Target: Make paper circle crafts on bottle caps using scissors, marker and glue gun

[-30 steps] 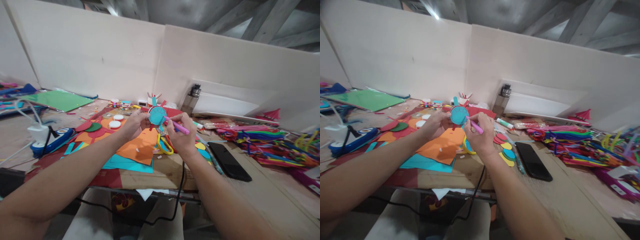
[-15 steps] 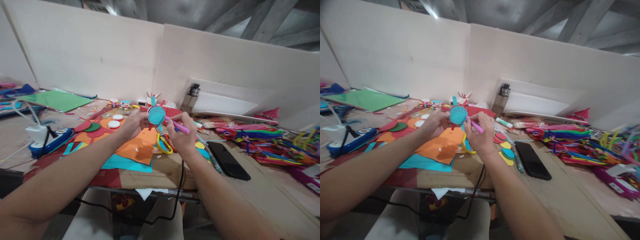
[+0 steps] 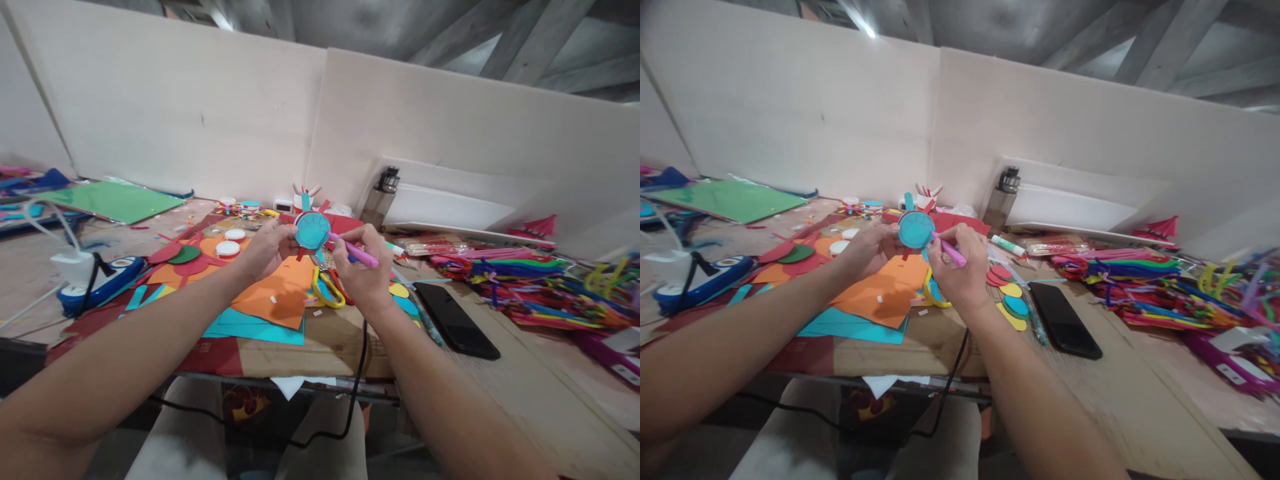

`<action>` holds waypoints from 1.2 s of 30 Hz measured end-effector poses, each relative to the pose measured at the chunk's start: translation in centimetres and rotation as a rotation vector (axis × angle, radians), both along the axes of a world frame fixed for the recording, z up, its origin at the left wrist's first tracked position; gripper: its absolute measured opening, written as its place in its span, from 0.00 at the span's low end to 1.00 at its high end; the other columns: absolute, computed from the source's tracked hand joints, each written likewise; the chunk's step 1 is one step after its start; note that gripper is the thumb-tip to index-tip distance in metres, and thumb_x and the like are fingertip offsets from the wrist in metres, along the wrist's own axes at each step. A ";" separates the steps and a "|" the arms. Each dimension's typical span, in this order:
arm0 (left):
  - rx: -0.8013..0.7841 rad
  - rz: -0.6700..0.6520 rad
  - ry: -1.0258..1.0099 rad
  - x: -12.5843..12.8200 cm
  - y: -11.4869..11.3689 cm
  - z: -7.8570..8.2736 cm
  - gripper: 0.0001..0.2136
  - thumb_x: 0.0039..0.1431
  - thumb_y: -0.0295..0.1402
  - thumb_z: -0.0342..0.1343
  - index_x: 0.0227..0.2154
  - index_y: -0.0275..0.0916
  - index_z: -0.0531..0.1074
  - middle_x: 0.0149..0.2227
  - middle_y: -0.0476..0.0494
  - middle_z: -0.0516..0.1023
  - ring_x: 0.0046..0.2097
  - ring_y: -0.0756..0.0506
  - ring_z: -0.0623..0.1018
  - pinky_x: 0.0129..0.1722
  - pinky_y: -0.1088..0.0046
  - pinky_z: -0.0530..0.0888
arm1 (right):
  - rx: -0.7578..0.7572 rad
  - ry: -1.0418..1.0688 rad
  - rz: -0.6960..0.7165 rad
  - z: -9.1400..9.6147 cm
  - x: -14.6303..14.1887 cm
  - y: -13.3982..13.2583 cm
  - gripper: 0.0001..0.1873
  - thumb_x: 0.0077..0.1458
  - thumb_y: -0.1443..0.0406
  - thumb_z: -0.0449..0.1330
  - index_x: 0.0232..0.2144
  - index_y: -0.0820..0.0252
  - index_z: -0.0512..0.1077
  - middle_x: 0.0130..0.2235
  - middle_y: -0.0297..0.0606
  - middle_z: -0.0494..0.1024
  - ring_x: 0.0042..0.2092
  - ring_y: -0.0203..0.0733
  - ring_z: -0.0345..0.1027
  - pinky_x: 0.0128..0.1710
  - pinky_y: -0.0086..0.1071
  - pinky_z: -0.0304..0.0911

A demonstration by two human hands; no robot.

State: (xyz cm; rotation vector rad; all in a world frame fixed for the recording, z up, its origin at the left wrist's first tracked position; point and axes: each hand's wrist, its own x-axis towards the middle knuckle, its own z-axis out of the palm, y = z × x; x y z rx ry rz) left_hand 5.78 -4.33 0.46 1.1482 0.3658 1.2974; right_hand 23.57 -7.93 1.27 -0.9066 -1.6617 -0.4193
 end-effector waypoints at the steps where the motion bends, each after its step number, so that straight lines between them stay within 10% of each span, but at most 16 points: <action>1: 0.003 0.001 -0.001 0.0 0.0 0.0 0.08 0.52 0.32 0.62 0.32 0.34 0.72 0.32 0.40 0.82 0.40 0.41 0.83 0.47 0.57 0.78 | 0.003 -0.001 0.002 0.0 0.0 0.0 0.07 0.54 0.67 0.58 0.27 0.55 0.63 0.27 0.31 0.73 0.29 0.38 0.64 0.31 0.35 0.57; 36: 0.003 -0.012 0.020 0.2 -0.1 -0.4 0.09 0.52 0.31 0.60 0.37 0.35 0.72 0.31 0.43 0.81 0.41 0.41 0.82 0.49 0.53 0.77 | -0.039 -0.021 0.023 -0.3 -0.4 -0.2 0.06 0.55 0.66 0.59 0.28 0.55 0.64 0.28 0.33 0.72 0.32 0.40 0.66 0.35 0.36 0.59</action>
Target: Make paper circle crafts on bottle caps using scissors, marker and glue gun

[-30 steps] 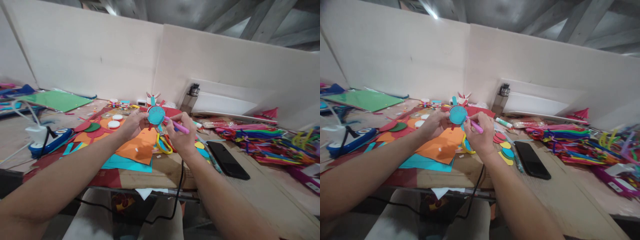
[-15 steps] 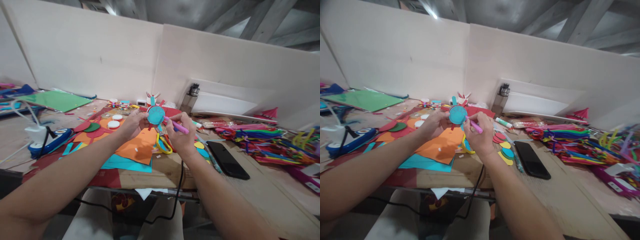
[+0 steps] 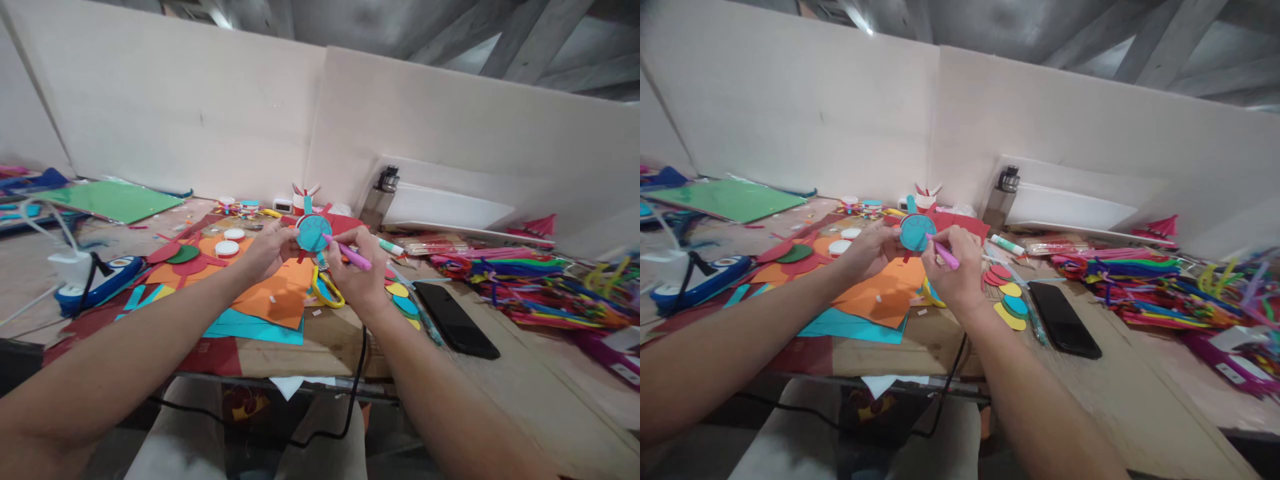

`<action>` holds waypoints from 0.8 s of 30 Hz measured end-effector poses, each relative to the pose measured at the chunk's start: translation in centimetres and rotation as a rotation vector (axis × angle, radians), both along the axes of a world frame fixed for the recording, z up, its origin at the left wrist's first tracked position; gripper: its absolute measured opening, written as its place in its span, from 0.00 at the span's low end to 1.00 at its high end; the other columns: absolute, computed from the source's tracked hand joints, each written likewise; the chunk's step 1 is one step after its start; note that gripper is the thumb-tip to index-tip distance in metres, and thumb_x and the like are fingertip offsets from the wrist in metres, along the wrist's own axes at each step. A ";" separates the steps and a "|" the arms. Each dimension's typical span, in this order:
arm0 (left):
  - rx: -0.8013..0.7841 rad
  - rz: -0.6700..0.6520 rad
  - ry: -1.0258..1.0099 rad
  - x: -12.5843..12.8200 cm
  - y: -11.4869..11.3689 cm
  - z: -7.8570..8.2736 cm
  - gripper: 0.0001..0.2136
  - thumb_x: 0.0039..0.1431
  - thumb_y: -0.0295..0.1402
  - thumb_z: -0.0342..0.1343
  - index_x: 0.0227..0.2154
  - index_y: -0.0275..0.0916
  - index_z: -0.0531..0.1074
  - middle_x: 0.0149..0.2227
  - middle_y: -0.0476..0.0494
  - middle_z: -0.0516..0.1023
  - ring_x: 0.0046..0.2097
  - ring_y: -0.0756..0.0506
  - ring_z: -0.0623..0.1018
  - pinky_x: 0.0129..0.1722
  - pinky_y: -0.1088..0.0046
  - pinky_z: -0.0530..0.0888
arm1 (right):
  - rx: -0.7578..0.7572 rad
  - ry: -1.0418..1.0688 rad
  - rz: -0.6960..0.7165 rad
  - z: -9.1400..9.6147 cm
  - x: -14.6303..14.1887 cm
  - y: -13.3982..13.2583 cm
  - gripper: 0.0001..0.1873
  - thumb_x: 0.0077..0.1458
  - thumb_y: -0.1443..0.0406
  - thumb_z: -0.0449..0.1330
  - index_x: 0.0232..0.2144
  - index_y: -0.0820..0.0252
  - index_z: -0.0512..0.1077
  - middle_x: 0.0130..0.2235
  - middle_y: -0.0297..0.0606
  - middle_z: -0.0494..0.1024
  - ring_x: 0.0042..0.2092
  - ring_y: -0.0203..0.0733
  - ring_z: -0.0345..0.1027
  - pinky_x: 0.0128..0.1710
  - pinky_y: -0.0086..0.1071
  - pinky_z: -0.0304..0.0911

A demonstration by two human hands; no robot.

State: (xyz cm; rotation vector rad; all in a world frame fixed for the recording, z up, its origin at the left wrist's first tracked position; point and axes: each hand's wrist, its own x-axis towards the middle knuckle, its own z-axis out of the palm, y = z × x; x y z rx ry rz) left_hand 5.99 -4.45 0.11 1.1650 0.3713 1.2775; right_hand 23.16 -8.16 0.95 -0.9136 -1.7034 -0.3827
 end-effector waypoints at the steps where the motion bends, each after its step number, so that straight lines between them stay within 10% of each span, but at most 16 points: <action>1: 0.001 0.002 0.002 0.0 0.0 0.0 0.09 0.52 0.31 0.60 0.37 0.35 0.72 0.32 0.43 0.81 0.42 0.40 0.82 0.49 0.52 0.77 | -0.007 0.002 -0.003 0.0 0.0 0.0 0.06 0.55 0.66 0.59 0.28 0.55 0.64 0.28 0.33 0.72 0.32 0.41 0.66 0.35 0.36 0.59; 24: 0.001 0.020 0.004 -0.2 0.1 0.3 0.08 0.52 0.33 0.61 0.33 0.34 0.72 0.33 0.39 0.82 0.44 0.38 0.82 0.50 0.52 0.76 | 0.036 -0.031 -0.001 0.0 -0.1 -0.1 0.07 0.54 0.68 0.60 0.28 0.55 0.63 0.26 0.31 0.71 0.31 0.40 0.65 0.33 0.35 0.57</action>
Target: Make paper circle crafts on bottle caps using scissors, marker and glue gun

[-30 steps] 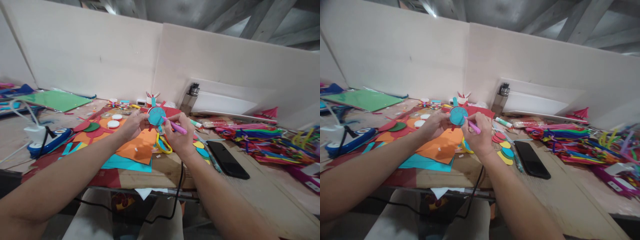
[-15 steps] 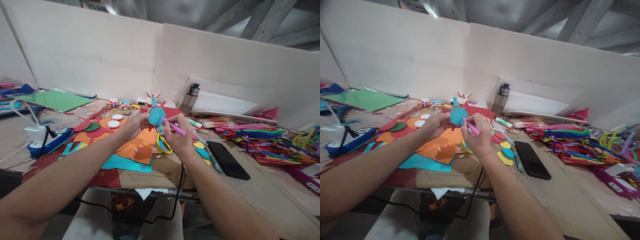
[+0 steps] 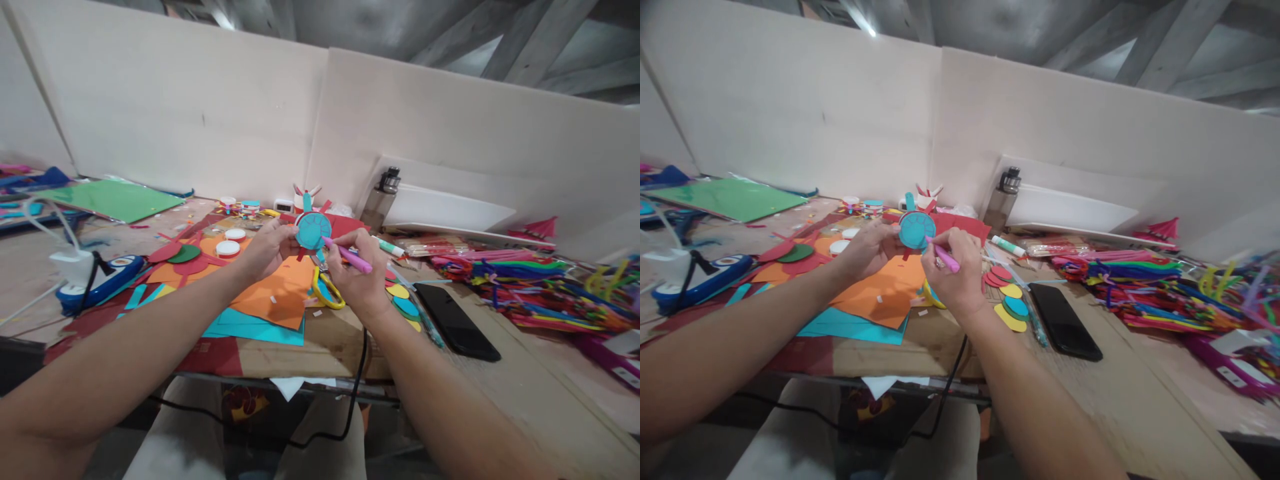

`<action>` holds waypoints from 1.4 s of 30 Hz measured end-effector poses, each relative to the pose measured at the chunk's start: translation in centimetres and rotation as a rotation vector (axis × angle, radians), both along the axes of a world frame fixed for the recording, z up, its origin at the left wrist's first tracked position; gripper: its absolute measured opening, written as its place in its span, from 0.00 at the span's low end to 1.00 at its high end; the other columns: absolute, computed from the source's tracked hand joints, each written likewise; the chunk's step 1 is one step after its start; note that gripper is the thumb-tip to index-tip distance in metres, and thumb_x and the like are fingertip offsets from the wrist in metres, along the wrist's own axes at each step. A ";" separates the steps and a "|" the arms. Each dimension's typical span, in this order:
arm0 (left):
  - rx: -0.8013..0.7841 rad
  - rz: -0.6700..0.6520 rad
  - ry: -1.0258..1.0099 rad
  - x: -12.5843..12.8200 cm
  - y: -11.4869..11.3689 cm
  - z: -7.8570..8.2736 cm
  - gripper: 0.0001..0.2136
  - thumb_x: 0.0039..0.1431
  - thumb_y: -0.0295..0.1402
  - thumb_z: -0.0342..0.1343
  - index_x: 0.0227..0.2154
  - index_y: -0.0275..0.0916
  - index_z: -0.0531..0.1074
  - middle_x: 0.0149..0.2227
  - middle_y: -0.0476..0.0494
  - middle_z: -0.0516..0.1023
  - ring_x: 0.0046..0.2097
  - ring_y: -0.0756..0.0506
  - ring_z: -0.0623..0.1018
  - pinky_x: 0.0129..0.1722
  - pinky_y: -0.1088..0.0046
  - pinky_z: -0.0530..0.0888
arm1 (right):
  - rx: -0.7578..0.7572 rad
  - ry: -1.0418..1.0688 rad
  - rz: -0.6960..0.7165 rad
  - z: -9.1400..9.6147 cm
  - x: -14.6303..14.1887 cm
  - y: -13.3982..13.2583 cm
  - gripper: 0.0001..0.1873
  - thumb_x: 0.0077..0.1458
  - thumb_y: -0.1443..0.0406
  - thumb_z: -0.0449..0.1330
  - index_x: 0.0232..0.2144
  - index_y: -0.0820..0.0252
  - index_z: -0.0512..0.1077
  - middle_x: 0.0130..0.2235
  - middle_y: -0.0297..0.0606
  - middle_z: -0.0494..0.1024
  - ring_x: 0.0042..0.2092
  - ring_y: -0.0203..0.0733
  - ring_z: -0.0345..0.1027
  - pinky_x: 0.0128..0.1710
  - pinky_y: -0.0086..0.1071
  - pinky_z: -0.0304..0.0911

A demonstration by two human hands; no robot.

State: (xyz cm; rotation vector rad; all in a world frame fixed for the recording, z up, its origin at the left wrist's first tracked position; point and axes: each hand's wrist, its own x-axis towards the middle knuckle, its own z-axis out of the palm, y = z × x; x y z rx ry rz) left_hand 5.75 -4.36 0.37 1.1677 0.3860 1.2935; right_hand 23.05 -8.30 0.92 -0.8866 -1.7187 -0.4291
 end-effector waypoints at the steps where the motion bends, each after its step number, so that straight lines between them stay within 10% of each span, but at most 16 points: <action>1: 0.001 0.001 0.003 0.0 0.0 0.0 0.08 0.52 0.33 0.61 0.33 0.34 0.72 0.34 0.38 0.82 0.44 0.38 0.82 0.50 0.52 0.76 | 0.000 0.001 -0.001 0.0 0.0 0.0 0.07 0.54 0.68 0.60 0.28 0.55 0.63 0.26 0.31 0.71 0.31 0.40 0.65 0.33 0.35 0.57; 42: -0.022 0.028 0.003 -0.1 0.1 0.2 0.08 0.50 0.32 0.61 0.29 0.34 0.69 0.31 0.41 0.80 0.42 0.39 0.82 0.48 0.55 0.77 | -0.036 0.118 0.041 0.3 0.5 0.3 0.07 0.55 0.65 0.59 0.27 0.55 0.63 0.26 0.32 0.71 0.30 0.39 0.65 0.31 0.35 0.57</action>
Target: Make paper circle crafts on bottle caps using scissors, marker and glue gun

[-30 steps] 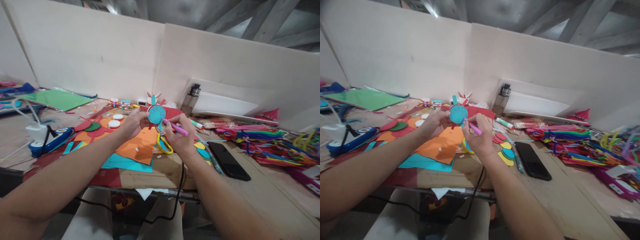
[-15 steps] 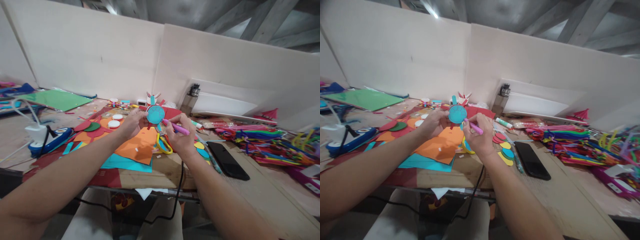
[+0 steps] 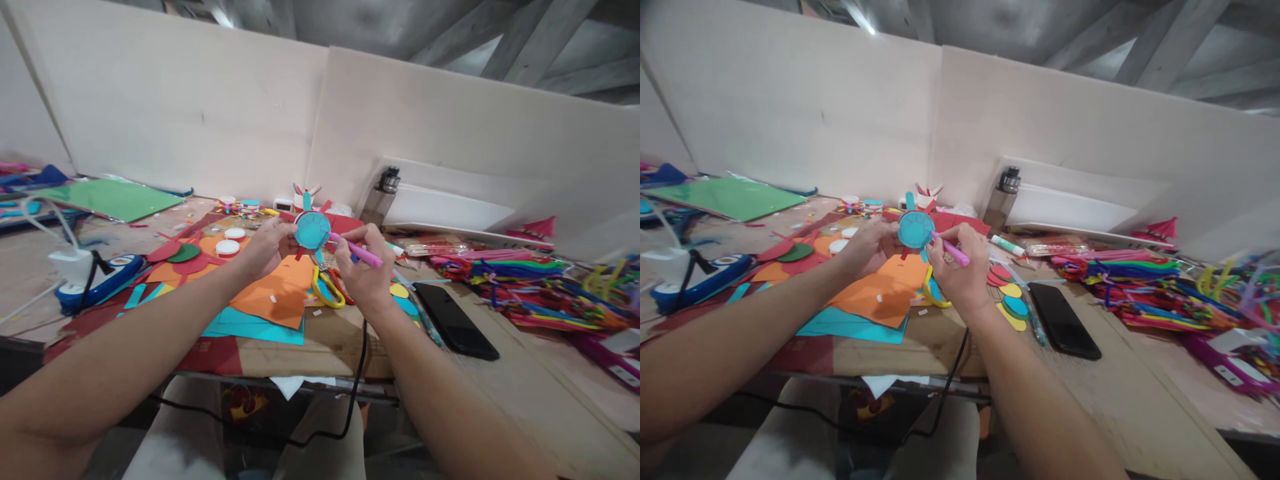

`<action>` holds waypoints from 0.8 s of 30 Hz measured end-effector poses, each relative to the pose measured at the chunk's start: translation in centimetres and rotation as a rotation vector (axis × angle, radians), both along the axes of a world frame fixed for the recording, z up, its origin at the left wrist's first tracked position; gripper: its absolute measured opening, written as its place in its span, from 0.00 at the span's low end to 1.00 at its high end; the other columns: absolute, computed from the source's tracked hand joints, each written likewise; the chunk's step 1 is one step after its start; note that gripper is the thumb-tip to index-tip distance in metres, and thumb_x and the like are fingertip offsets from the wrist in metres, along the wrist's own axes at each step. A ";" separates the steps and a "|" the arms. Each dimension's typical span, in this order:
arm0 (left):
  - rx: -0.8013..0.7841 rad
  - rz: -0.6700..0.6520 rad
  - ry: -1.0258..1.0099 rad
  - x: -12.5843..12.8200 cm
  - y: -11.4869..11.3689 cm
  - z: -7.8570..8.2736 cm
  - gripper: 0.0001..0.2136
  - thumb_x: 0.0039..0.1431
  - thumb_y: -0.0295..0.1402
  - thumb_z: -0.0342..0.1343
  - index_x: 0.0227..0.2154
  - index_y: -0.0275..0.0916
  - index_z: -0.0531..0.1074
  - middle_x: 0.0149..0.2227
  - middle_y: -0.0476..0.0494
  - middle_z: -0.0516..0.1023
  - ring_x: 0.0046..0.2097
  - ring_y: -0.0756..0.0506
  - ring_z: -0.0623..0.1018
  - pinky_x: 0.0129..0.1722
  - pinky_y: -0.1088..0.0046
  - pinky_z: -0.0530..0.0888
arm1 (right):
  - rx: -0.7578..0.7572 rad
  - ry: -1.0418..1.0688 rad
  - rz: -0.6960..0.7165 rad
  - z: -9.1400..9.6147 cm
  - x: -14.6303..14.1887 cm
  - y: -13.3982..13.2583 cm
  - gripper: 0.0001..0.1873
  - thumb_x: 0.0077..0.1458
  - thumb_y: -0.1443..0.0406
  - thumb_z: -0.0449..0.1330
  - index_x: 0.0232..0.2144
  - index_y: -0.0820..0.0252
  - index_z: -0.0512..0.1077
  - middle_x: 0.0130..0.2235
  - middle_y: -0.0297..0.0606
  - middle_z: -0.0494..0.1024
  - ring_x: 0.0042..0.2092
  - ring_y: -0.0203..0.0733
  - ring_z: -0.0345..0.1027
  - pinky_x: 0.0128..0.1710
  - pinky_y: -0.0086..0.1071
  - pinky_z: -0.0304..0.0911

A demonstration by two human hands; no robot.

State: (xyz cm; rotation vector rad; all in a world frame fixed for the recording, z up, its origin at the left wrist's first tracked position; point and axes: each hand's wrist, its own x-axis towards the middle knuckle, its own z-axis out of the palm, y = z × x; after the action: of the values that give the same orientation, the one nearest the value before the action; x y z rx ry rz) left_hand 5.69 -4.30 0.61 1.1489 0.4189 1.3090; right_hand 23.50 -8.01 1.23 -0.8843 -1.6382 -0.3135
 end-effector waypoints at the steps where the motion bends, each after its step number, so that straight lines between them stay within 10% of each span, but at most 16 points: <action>1: 0.002 -0.002 0.001 0.0 0.0 0.0 0.08 0.50 0.32 0.61 0.30 0.34 0.69 0.31 0.41 0.81 0.42 0.39 0.82 0.48 0.55 0.77 | -0.001 -0.002 -0.003 0.0 0.0 0.0 0.07 0.55 0.65 0.58 0.27 0.55 0.63 0.26 0.32 0.71 0.30 0.39 0.65 0.31 0.35 0.57; 24: -0.007 -0.009 -0.013 -0.1 0.0 0.0 0.08 0.51 0.32 0.61 0.31 0.34 0.69 0.32 0.40 0.81 0.42 0.39 0.82 0.48 0.55 0.77 | -0.020 -0.069 0.025 -0.1 -0.3 -0.3 0.09 0.57 0.64 0.58 0.26 0.55 0.63 0.26 0.31 0.70 0.29 0.38 0.65 0.31 0.35 0.57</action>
State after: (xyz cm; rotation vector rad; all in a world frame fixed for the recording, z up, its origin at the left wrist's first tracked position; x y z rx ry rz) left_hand 5.63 -4.31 0.57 1.1347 0.4074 1.3056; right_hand 23.21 -8.28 1.12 -0.8759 -1.7174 -0.3137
